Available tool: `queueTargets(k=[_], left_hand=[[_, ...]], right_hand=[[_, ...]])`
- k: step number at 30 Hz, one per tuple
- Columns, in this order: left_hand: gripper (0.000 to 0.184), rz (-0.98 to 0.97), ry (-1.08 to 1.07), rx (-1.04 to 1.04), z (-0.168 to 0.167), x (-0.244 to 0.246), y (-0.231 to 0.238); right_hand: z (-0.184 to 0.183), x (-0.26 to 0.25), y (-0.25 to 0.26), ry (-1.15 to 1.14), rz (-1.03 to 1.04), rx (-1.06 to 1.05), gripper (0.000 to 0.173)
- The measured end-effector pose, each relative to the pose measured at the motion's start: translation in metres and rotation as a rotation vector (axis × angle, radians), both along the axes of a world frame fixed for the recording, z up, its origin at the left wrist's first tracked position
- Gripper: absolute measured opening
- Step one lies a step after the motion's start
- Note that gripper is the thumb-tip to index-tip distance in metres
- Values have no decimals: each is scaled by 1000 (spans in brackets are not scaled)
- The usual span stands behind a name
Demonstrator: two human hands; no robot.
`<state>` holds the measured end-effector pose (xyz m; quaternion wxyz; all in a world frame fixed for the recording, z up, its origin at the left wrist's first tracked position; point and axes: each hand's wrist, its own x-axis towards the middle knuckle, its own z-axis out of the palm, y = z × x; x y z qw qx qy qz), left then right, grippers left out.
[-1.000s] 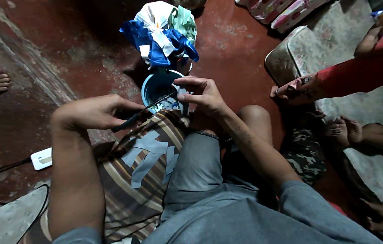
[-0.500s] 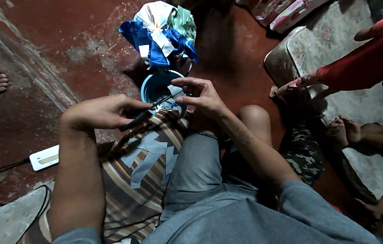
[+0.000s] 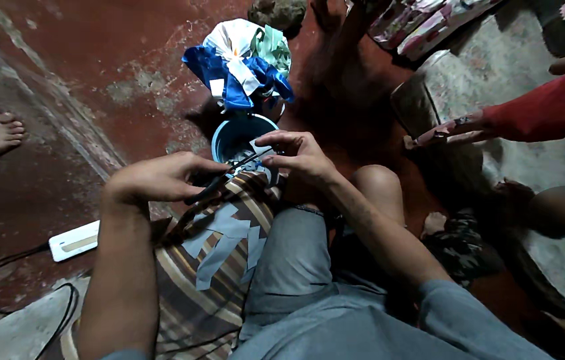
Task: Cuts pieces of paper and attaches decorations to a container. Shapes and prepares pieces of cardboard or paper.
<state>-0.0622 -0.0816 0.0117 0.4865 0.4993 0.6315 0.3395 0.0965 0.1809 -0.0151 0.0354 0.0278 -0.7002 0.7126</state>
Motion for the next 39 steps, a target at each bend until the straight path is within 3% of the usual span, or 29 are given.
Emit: queueTargets(k=[10,27,37,39], left_hand=[[52,-5,-160,14,-2,5,7],[51,-33,-178,108,-7,9,14],[45,-25,-239,44,-11,10,15],[51,-22,-255,32,-9,11,15]], right_hand=[[9,6,-4,-60,9,-45,36],[4,3,0,-139,7,-165,33],[5,1,6,-164,61,-153,36],[5,1,6,-159,57,-168,36]])
